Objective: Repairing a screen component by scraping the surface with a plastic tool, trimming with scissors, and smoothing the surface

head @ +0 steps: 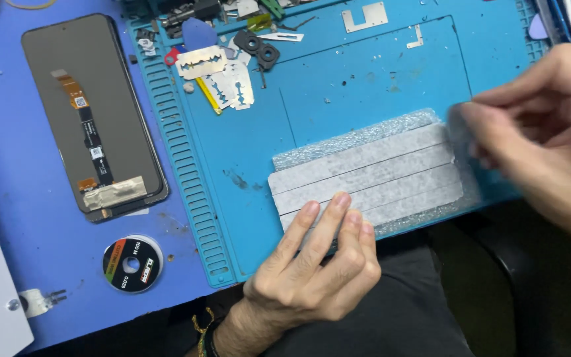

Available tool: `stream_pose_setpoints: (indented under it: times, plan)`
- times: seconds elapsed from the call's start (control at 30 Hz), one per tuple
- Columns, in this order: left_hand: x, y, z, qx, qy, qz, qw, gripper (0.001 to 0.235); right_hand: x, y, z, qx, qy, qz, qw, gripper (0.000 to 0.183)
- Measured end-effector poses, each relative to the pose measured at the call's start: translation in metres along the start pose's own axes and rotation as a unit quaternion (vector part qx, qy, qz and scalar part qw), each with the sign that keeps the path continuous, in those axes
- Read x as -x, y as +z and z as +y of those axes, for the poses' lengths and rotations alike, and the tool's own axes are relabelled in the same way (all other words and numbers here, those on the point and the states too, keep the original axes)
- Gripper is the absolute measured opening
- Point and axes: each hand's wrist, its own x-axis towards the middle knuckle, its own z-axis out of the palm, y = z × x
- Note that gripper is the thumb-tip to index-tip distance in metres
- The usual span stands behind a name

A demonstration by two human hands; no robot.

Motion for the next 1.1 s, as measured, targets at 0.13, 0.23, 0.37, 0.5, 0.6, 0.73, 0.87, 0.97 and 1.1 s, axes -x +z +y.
stream_pose_setpoints:
  times: [0.13, 0.23, 0.37, 0.5, 0.6, 0.73, 0.87, 0.97, 1.1]
  plan:
    - [-0.001, -0.003, 0.001, 0.004, 0.014, -0.018, 1.0, 0.011, -0.009, 0.043, -0.029, 0.006, -0.198, -0.078, 0.977, 0.016]
    - [-0.001, -0.002, 0.001, 0.004, 0.012, -0.015, 1.0, 0.008, -0.007, 0.038, -0.016, 0.049, -0.16, -0.085, 0.982, 0.012]
    - [0.002, -0.002, 0.0, 0.001, -0.01, -0.007, 1.0, 0.009, 0.006, 0.002, 0.01, 0.047, -0.02, -0.016, 0.999, 0.015]
    - [0.002, -0.001, 0.003, 0.012, -0.007, 0.001, 1.0, 0.008, 0.006, 0.019, -0.017, 0.038, -0.031, -0.016, 0.999, 0.015]
    - [-0.001, -0.003, 0.002, 0.01, 0.004, -0.008, 1.0, 0.009, 0.005, 0.033, -0.018, 0.03, -0.134, -0.084, 0.987, 0.015]
    - [0.001, 0.001, 0.003, 0.012, -0.016, 0.008, 1.0, 0.007, 0.016, -0.004, 0.018, 0.071, 0.001, -0.029, 0.997, 0.013]
    - [0.001, -0.001, 0.001, 0.009, -0.008, 0.001, 1.0, 0.008, -0.067, -0.023, 0.084, -0.07, 0.667, -0.221, 0.708, 0.064]
    - [-0.001, -0.003, 0.002, 0.013, 0.007, -0.004, 1.0, 0.009, 0.013, 0.023, -0.017, 0.029, -0.124, -0.083, 0.988, 0.011]
    - [-0.001, 0.0, 0.002, 0.009, 0.013, -0.004, 1.0, 0.01, 0.02, 0.006, -0.004, 0.082, -0.107, -0.077, 0.988, 0.013]
